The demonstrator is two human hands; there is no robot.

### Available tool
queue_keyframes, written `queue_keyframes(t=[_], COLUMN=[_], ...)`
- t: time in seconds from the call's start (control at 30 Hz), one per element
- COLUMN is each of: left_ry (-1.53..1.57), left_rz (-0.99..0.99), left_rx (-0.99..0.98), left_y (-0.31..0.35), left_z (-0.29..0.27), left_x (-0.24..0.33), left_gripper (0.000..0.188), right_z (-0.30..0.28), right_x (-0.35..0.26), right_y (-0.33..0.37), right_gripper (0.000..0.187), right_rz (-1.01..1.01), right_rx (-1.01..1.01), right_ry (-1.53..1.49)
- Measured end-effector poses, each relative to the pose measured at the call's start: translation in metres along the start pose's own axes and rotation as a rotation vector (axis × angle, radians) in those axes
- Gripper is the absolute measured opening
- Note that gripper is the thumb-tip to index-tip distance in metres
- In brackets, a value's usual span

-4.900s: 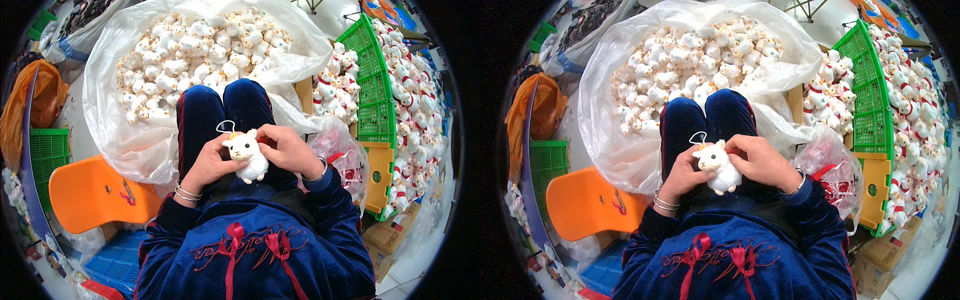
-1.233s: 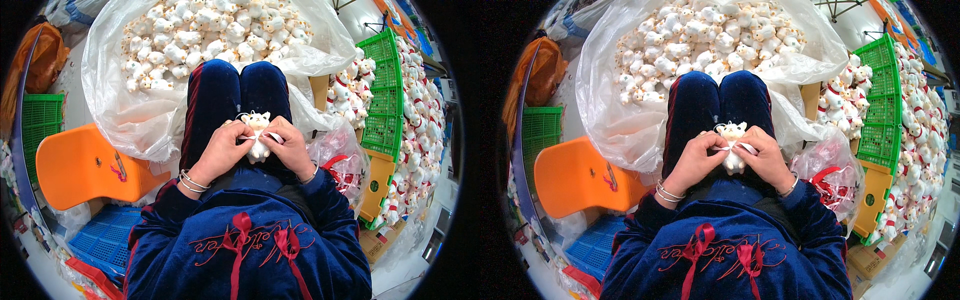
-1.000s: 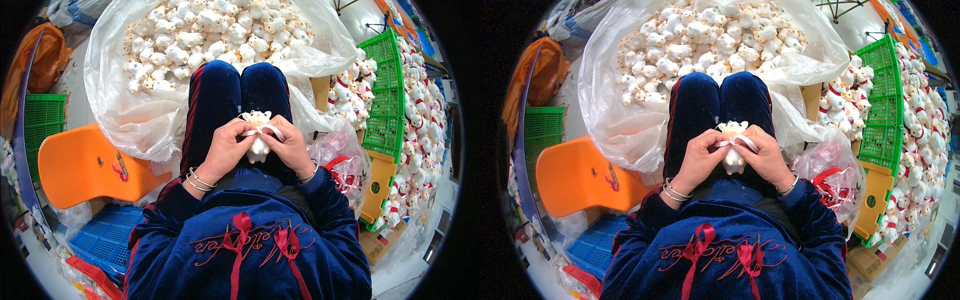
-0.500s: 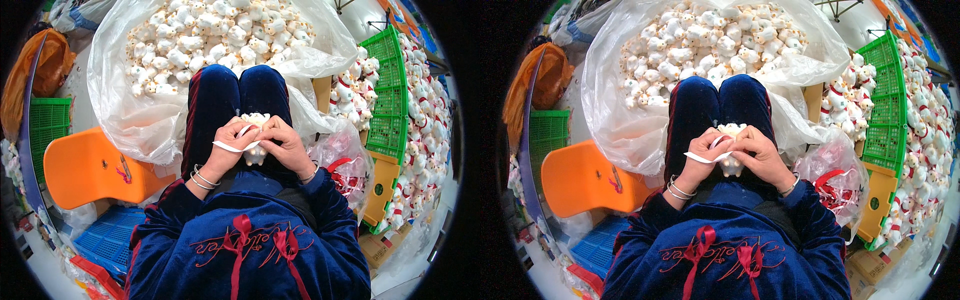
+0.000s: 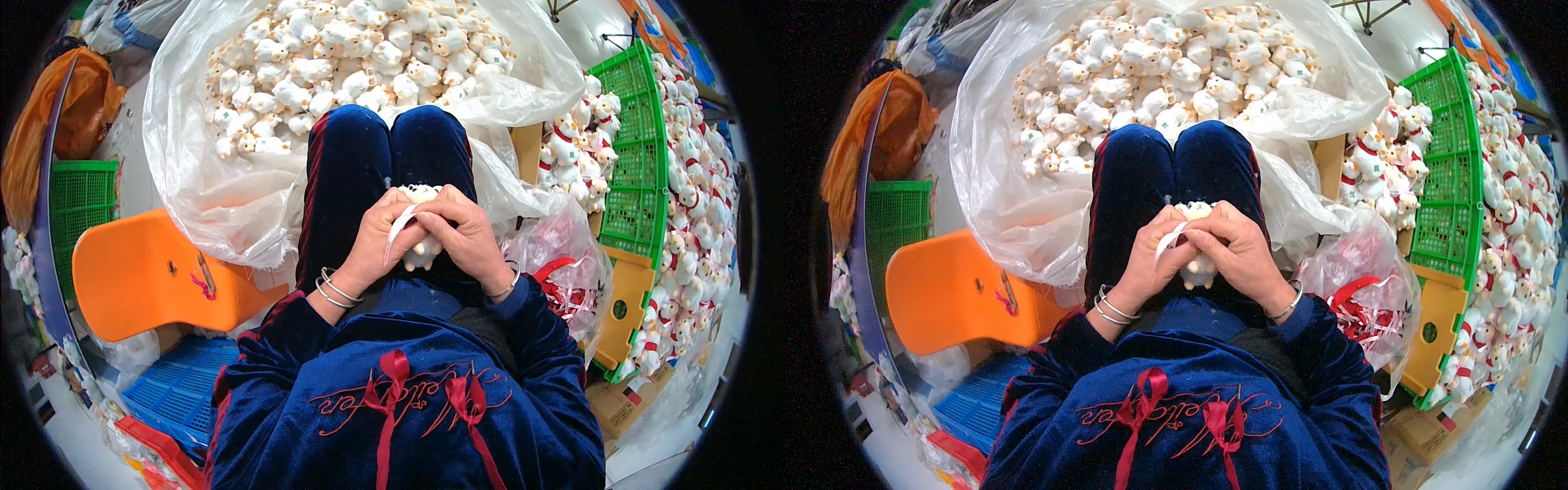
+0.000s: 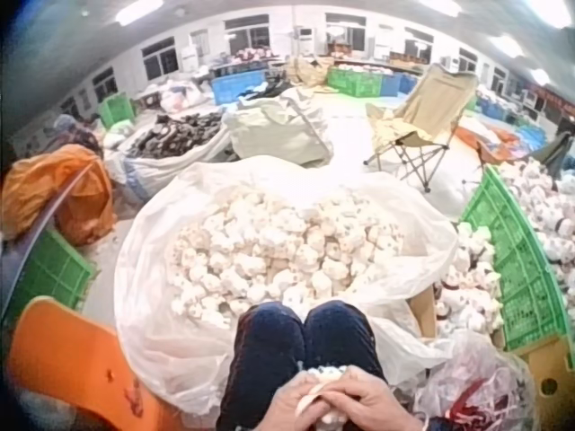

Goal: The person sits on the floor and ties red ribbons around the necks of small white plush toys. They pick up each toy, wrap the ribbon, and place the finished item into a green crate.

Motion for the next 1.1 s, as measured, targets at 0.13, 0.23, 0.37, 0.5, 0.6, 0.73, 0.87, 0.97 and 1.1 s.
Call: queue_keyframes(t=[0.13,0.23,0.37,0.5,0.6,0.73,0.87,0.97,1.1], left_ry=[0.004,-0.025,-0.044,-0.031,-0.059,-0.162,-0.241,-0.246,-0.256], left_rz=[-0.052,-0.018,0.022,0.015,0.054,0.235,0.262,0.281,0.315], left_rx=[0.082,0.100,0.077,0.094,0.094,0.134,0.112,0.107,0.122], left_y=[0.000,-0.001,-0.002,-0.002,0.000,0.003,0.005,0.005,0.005], left_z=[0.000,0.000,-0.002,-0.005,-0.006,-0.007,-0.008,-0.007,-0.007], left_x=[-0.007,-0.005,0.000,0.002,0.006,0.020,0.025,0.026,0.028], left_gripper=[0.016,0.015,0.013,0.012,0.011,0.011,0.013,0.014,0.014], right_z=[-0.011,-0.016,-0.018,-0.027,-0.028,-0.028,-0.036,-0.038,-0.067], right_x=[0.030,0.035,0.015,0.038,0.042,0.050,0.054,0.058,0.058], right_y=[-0.002,-0.001,-0.008,-0.001,0.002,0.006,0.013,0.022,0.032], right_gripper=[0.026,0.019,0.015,0.011,0.011,0.017,0.030,0.026,0.017], right_rz=[0.283,0.257,0.120,0.329,0.397,0.514,0.617,0.672,0.689], right_rx=[0.048,0.108,0.093,0.197,0.242,0.268,0.233,0.099,0.115], right_ry=[-0.320,-0.284,0.100,-0.157,-0.270,-0.432,-0.562,-0.505,-0.299])
Point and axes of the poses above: each hand's wrist, its own y-axis away from the middle knuckle, its own z-axis out of the palm, x = y × z, the point moved 10 cm from there along -y, towards the middle knuckle, and after that the axes turned 9 degrees about x, right-handed, at the moved point
